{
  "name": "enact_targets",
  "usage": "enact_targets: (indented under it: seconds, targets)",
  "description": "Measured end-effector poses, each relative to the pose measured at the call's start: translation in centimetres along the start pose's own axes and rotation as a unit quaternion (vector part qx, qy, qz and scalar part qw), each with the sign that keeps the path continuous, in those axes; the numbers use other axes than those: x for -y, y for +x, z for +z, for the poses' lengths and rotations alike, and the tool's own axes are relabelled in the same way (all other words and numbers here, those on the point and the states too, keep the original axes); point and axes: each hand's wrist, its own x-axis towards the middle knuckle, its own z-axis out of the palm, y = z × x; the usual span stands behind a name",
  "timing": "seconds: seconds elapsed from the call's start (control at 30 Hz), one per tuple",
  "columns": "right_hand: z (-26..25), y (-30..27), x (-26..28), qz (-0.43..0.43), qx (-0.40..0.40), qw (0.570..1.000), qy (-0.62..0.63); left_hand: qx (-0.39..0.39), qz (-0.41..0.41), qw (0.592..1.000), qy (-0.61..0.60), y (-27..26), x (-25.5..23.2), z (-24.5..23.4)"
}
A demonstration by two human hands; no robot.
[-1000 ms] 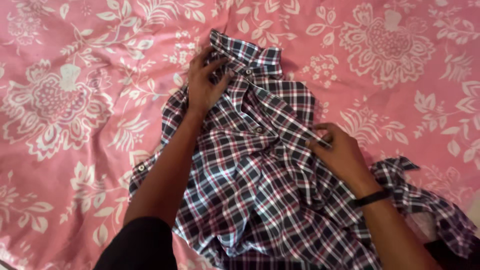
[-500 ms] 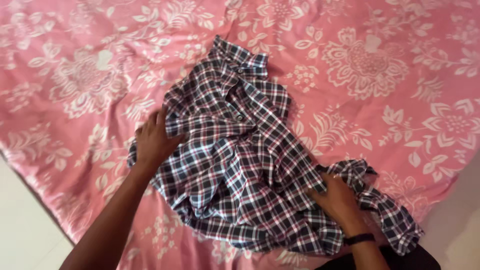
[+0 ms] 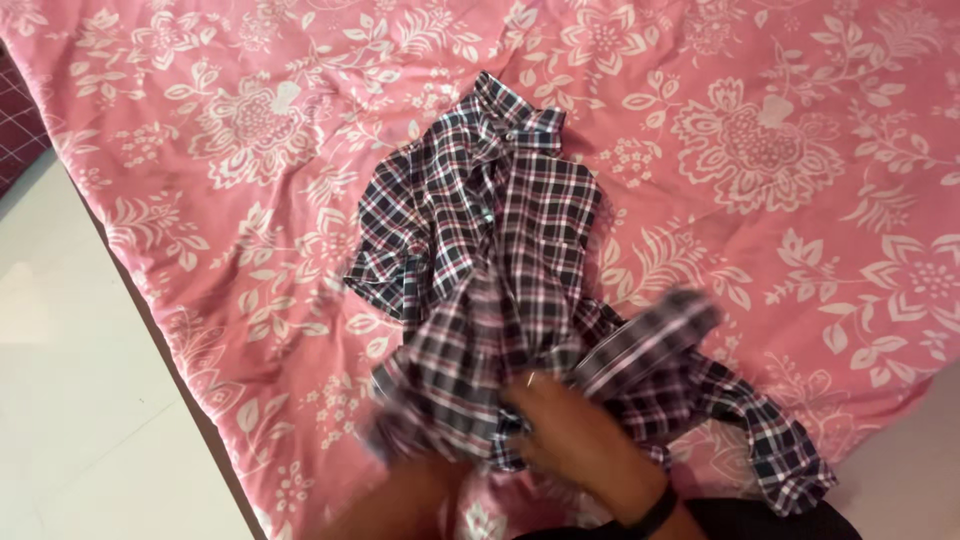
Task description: The person buttons a plaid shirt while it is laid out on a bed.
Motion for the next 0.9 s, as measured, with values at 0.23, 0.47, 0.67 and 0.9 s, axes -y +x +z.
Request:
enact_targets:
  seconds: [0.23,0.47,0.67,0.9]
  targets:
    - [1.2,-4.6,-2.0,0.163,-0.137,0.976,0.055,-0.228,-0.018,0.971,-0.073,4.1,-1.7,1.6]
    - [2.9,-4.3,0.5,0.055,-0.327,0.940,-0.080,-0.491,-0.308,0.793,-0.190,17.1,18.8,-3.9]
    - [9.1,-0.8,-1.9,0.175,-0.091,0.980,0.013,-0.469,-0.250,0.767,-0.359,19.4,22.4,-5.9]
    - [7.3,-3.9,-2.2,0.029,-0.145,0.987,0.059,-0.572,-0.118,0.799,0.146,6.2,16.4,-7.9]
